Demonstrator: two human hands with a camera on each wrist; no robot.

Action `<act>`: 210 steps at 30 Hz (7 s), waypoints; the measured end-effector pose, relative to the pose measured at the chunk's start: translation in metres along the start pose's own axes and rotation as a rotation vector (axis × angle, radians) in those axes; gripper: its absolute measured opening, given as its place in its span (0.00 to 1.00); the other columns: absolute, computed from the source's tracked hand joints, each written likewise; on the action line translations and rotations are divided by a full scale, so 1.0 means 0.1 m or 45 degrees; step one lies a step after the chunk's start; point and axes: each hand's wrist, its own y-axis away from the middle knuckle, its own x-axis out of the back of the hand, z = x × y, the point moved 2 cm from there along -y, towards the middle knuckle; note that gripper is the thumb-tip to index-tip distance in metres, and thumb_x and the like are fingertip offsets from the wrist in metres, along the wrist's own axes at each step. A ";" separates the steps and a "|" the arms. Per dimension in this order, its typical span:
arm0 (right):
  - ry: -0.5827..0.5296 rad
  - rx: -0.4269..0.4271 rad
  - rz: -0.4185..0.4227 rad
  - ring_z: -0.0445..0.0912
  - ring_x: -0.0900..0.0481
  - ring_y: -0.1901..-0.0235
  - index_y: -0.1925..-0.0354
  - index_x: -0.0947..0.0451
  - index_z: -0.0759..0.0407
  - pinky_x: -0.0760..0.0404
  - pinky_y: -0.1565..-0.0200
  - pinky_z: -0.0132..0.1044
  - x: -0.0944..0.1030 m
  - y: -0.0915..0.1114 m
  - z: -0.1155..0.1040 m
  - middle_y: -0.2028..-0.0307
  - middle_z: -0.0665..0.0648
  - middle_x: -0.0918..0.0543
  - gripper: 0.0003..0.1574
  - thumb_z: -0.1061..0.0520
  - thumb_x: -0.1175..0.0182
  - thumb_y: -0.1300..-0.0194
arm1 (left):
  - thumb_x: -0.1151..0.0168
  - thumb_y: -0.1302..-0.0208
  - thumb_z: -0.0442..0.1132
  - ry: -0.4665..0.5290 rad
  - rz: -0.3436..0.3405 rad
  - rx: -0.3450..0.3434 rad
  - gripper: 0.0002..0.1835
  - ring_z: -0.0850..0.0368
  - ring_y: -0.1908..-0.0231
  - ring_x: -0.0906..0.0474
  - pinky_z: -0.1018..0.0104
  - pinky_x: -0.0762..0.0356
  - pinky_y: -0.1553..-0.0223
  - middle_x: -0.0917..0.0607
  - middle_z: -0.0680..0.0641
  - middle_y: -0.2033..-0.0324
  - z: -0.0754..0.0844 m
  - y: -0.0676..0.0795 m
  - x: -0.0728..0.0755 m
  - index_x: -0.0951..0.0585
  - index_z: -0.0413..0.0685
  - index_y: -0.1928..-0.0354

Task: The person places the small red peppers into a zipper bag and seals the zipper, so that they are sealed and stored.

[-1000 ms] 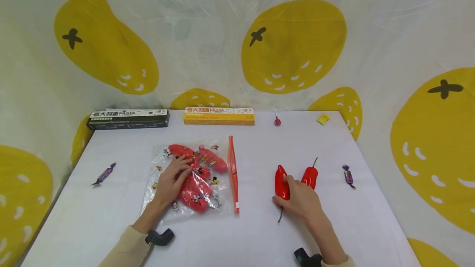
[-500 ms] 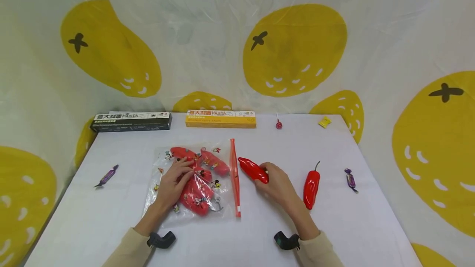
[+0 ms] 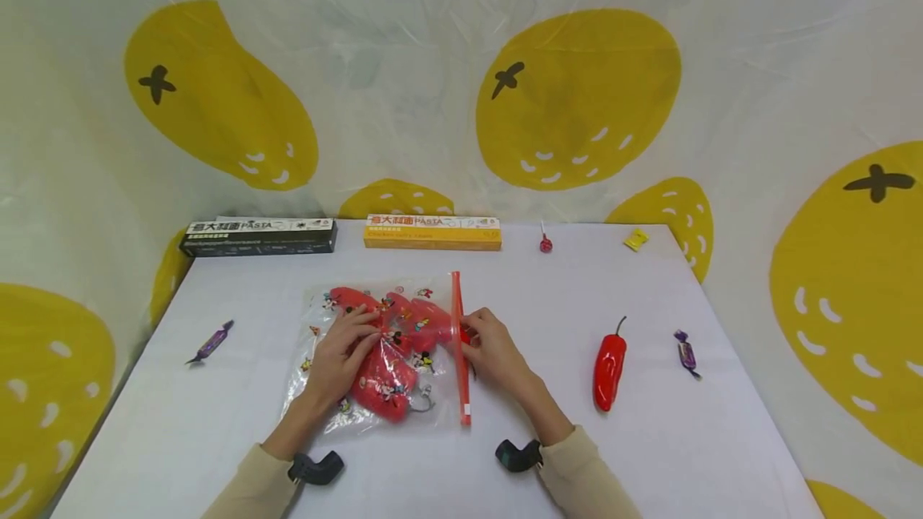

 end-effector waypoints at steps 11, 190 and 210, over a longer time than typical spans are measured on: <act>-0.103 -0.043 -0.003 0.43 0.18 0.63 0.58 0.20 0.53 0.16 0.59 0.31 -0.15 0.00 0.01 0.63 0.52 0.15 0.10 0.56 0.36 0.40 | 0.43 0.34 0.45 0.032 0.006 -0.019 0.08 0.48 0.36 0.31 0.47 0.46 0.28 0.18 0.50 0.46 0.01 -0.02 0.00 0.17 0.55 0.59; 0.618 1.030 0.291 0.43 0.20 0.55 0.51 0.20 0.53 0.24 0.51 0.38 0.97 -0.15 -2.00 0.59 0.49 0.16 0.23 0.44 0.36 0.42 | 0.39 0.41 0.30 0.756 0.551 0.104 0.05 0.61 0.67 0.18 0.73 0.17 0.61 0.16 0.50 0.69 1.42 -0.70 0.83 0.19 0.35 0.63; 0.733 1.174 0.361 0.40 0.22 0.71 0.65 0.21 0.55 0.24 0.67 0.29 0.79 -0.17 -2.23 0.72 0.46 0.18 0.09 0.50 0.40 0.37 | 0.40 0.41 0.27 0.780 0.611 0.082 0.03 0.63 0.70 0.21 0.77 0.21 0.67 0.20 0.53 0.72 1.53 -0.64 0.73 0.22 0.30 0.68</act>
